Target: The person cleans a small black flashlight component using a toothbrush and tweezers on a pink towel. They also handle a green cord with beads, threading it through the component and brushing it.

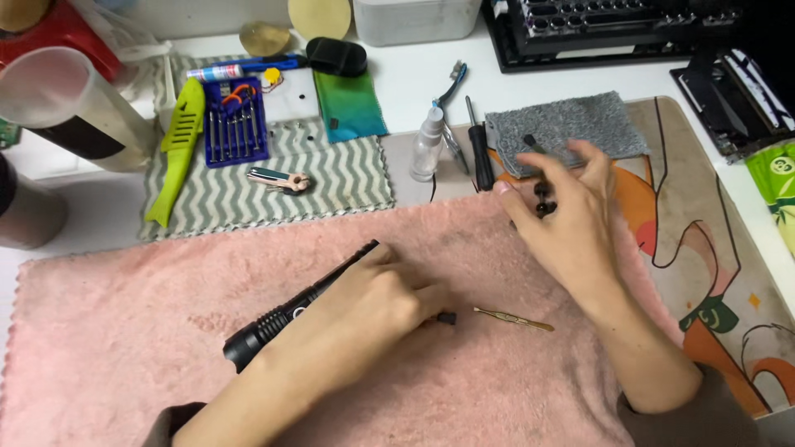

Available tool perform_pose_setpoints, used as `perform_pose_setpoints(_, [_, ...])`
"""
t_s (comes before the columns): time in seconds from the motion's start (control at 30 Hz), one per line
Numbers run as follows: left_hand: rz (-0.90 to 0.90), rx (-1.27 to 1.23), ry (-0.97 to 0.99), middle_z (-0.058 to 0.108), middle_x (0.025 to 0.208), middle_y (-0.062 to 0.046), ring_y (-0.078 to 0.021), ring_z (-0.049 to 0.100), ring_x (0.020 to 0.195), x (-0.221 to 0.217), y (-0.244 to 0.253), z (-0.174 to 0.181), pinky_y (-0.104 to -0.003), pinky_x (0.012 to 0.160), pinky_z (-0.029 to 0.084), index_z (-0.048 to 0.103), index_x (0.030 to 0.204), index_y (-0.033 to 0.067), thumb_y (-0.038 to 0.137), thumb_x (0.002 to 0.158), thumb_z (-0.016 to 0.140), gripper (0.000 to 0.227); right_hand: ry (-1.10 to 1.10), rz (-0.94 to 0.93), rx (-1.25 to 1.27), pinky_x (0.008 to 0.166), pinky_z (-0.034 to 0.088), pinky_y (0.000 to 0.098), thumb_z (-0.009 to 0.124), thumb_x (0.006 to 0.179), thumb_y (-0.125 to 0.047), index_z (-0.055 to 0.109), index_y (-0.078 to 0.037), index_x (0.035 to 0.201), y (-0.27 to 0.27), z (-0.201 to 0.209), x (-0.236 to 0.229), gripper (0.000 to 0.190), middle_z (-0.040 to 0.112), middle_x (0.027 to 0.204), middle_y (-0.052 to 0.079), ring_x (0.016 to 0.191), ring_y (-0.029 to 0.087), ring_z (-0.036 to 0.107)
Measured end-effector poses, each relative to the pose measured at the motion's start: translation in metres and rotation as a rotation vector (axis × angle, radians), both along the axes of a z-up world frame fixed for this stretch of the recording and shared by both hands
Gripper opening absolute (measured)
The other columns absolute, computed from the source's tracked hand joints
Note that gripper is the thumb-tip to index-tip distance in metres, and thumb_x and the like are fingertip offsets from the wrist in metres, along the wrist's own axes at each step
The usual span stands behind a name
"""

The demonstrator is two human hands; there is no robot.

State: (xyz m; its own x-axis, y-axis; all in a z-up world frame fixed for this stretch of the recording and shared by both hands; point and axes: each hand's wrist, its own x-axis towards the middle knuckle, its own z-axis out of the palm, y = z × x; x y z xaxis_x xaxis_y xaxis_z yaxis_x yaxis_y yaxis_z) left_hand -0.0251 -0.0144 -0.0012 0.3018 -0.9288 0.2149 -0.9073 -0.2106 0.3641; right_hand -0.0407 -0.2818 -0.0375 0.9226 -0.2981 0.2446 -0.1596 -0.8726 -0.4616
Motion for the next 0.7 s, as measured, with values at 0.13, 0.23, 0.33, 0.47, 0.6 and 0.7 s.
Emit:
perform_pose_setpoints(0.13, [0.074, -0.053, -0.053, 0.065, 0.077, -0.005, -0.031, 0.063, 0.074, 0.002, -0.002, -0.001, -0.042, 0.078, 0.04, 0.058, 0.087, 0.0117, 0.027, 0.105, 0.058, 0.024, -0.223, 0.118, 0.046, 0.101, 0.047, 0.0465, 0.075, 0.097, -0.027, 0.073, -0.013, 0.114, 0.009, 0.009, 0.0, 0.022, 0.056, 0.134, 0.016, 0.126, 0.03, 0.052])
perform_pose_setpoints(0.23, [0.122, -0.076, -0.028, 0.068, 0.079, -0.004, -0.0296, 0.066, 0.078, 0.001, 0.0, 0.002, -0.041, 0.079, 0.04, 0.064, 0.097, 0.0127, 0.033, 0.099, 0.066, 0.02, -0.256, 0.235, 0.244, 0.076, 0.05, 0.0242, 0.071, 0.098, -0.012, 0.075, -0.003, 0.112, 0.025, 0.018, -0.001, 0.017, 0.067, 0.12, 0.012, 0.092, 0.015, 0.061])
perform_pose_setpoints(0.33, [0.127, -0.054, 0.033, 0.067, 0.075, -0.005, -0.0305, 0.065, 0.074, -0.001, 0.0, 0.008, -0.041, 0.081, 0.042, 0.064, 0.098, 0.0136, 0.03, 0.097, 0.069, 0.017, -0.234, 0.266, 0.424, 0.074, 0.049, 0.02, 0.076, 0.094, -0.01, 0.067, -0.004, 0.126, 0.034, 0.018, -0.003, 0.033, 0.063, 0.103, 0.006, 0.087, 0.01, 0.057])
perform_pose_setpoints(0.47, [0.122, -0.137, 0.141, 0.073, 0.075, -0.002, -0.0296, 0.069, 0.068, 0.0, 0.002, 0.016, -0.039, 0.079, 0.045, 0.066, 0.098, 0.0141, 0.027, 0.093, 0.073, 0.015, -0.268, 0.312, 0.57, 0.086, 0.051, 0.0207, 0.072, 0.096, -0.008, 0.064, -0.004, 0.127, 0.035, 0.015, -0.002, 0.033, 0.07, 0.114, 0.007, 0.097, 0.01, 0.061])
perform_pose_setpoints(0.6, [0.148, -0.255, 0.135, 0.072, 0.086, 0.0, -0.0226, 0.071, 0.079, -0.007, 0.007, 0.022, -0.036, 0.078, 0.042, 0.065, 0.099, 0.0157, 0.029, 0.097, 0.07, 0.015, 0.132, 0.394, 0.493, 0.058, 0.047, 0.0195, 0.061, 0.099, -0.023, 0.076, -0.013, 0.112, 0.039, 0.056, -0.025, 0.023, 0.08, 0.097, -0.001, 0.066, 0.008, 0.06])
perform_pose_setpoints(0.7, [0.135, -0.296, 0.224, 0.074, 0.095, -0.001, -0.0186, 0.071, 0.071, -0.01, 0.017, 0.027, -0.034, 0.074, 0.048, 0.069, 0.105, 0.0119, 0.02, 0.093, 0.074, 0.015, 0.552, 0.41, 0.421, 0.066, 0.066, 0.0193, 0.063, 0.091, -0.035, 0.079, -0.025, 0.125, 0.045, 0.069, -0.049, 0.04, 0.089, 0.09, -0.005, 0.079, 0.007, 0.081])
